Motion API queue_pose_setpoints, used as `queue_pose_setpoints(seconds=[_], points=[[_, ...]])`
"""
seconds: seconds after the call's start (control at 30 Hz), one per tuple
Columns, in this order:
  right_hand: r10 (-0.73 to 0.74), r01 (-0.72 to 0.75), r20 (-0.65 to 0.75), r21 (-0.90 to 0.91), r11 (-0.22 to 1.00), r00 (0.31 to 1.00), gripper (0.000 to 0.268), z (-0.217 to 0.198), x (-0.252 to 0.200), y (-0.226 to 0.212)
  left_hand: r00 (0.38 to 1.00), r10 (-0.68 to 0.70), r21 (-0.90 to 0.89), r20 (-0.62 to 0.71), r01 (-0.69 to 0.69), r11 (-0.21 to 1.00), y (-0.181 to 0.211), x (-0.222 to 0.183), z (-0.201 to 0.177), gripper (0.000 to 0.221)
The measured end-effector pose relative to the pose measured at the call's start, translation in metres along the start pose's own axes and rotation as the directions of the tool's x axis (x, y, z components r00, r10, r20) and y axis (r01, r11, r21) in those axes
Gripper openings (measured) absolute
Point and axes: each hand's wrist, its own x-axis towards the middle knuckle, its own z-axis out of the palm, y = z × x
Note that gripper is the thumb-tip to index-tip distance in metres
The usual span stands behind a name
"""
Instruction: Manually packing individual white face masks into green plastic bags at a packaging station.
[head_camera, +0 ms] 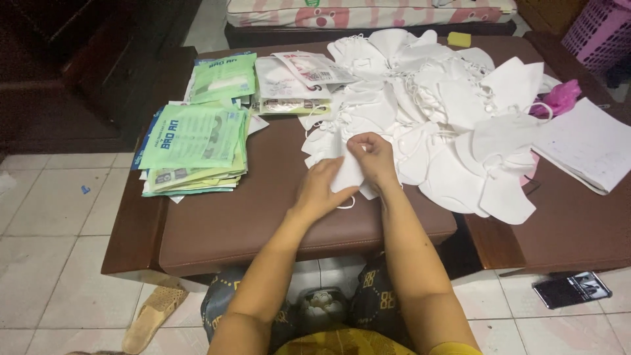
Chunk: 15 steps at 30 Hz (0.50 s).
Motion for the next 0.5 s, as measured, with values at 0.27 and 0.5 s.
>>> queue_pose_setpoints(seconds=[0.27, 0.5], points=[[-0.077, 0.046, 0.118, 0.243, 0.969, 0.990, 0.056, 0.005, -0.014, -0.023, 0.975, -0.206, -0.333, -0.082, 0.168, 0.928, -0.022, 0.027, 0.013, 0.054], [-0.153, 0.148, 0.051, 0.088, 0.985, 0.987, 0.045, -0.011, 0.001, -0.010, 0.968, -0.240, -0.620, 0.076, 0.234, 0.749, -0.034, 0.059, 0.033, 0.055]])
